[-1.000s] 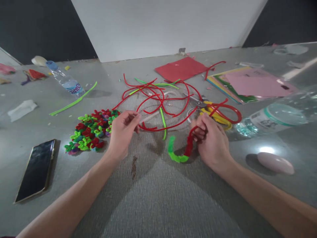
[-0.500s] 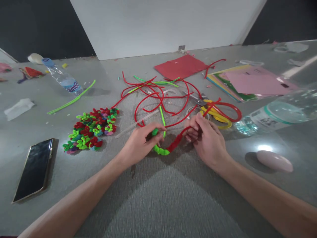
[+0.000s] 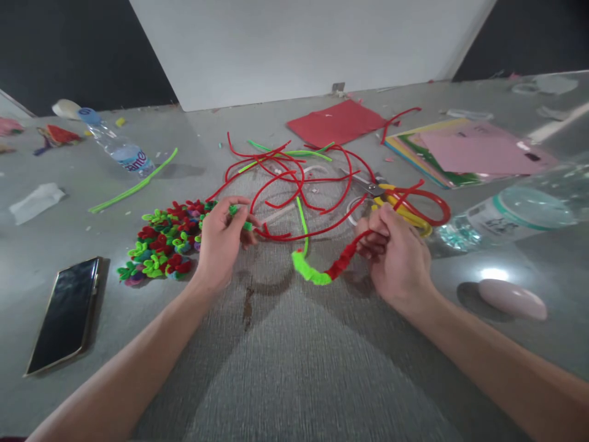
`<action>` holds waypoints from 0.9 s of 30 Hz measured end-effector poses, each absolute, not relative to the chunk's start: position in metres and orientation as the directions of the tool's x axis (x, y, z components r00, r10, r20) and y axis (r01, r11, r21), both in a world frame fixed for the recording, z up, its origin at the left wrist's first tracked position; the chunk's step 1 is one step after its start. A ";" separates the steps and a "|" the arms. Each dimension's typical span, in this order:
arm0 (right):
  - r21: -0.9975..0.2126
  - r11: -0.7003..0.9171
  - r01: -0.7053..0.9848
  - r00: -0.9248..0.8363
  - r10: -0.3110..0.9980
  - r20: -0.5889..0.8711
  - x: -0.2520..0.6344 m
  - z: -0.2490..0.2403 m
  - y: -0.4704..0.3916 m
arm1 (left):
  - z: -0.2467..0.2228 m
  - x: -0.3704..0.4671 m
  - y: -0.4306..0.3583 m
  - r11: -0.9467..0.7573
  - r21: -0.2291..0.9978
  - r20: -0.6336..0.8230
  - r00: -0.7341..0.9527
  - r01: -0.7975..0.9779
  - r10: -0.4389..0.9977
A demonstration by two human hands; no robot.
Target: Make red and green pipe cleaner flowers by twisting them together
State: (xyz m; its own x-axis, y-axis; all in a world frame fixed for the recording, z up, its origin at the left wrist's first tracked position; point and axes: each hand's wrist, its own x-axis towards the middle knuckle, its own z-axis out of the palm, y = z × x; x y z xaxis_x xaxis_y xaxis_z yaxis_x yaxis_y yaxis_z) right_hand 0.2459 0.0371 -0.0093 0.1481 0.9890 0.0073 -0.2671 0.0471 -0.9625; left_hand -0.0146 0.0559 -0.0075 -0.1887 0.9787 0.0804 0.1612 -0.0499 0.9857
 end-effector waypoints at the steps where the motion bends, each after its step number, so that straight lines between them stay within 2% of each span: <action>1: -0.961 0.037 -0.273 0.144 0.990 -0.002 0.246 -0.010 0.037 | -0.007 -0.017 0.056 -0.065 0.968 0.114 -0.192 0.242 0.975; 4: -0.960 0.015 -0.281 0.138 0.990 -0.025 0.246 -0.011 0.038 | -0.004 -0.019 0.054 -0.126 0.837 0.221 -0.119 0.532 0.968; 7: -0.964 0.038 -0.263 0.112 0.994 0.009 0.246 -0.011 0.038 | -0.002 -0.017 0.049 -0.229 0.603 0.318 0.033 0.764 0.948; 9: -0.959 0.042 -0.281 0.093 0.996 0.016 0.245 -0.011 0.037 | -0.002 -0.015 0.046 -0.303 0.439 0.401 0.118 0.846 0.908; 11: -0.946 0.030 -0.322 0.084 0.996 0.003 0.244 -0.010 0.036 | -0.002 -0.011 0.044 -0.369 0.362 0.473 0.172 0.856 0.864; 12: -0.939 0.024 -0.342 0.082 0.997 -0.005 0.244 -0.009 0.035 | -0.002 -0.010 0.042 -0.407 0.372 0.493 0.194 0.835 0.848; 14: -0.929 0.012 -0.370 0.072 0.997 -0.016 0.243 -0.008 0.034 | 0.000 -0.006 0.038 -0.482 0.473 0.486 0.238 0.737 0.841; 18: -0.934 0.034 -0.356 0.035 0.999 0.023 0.241 -0.008 0.031 | 0.006 0.002 0.030 -0.481 0.667 0.366 0.312 0.569 0.877; 22: -0.942 0.083 -0.326 0.011 0.996 0.084 0.239 -0.008 0.030 | 0.009 0.009 0.025 -0.337 0.822 0.166 0.374 0.458 0.913; 27: -0.925 0.091 -0.369 0.005 0.995 0.096 0.238 -0.010 0.030 | 0.004 0.013 0.027 -0.092 0.933 -0.040 0.355 0.347 0.934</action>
State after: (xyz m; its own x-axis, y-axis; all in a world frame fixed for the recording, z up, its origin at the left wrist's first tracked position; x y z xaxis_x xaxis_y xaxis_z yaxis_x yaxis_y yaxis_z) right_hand 0.2382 0.0301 -0.0096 0.0051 0.9954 0.0958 -0.3687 0.0910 -0.9251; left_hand 0.0134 0.0268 0.0040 0.3546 0.9341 -0.0400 0.3471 -0.0918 0.9333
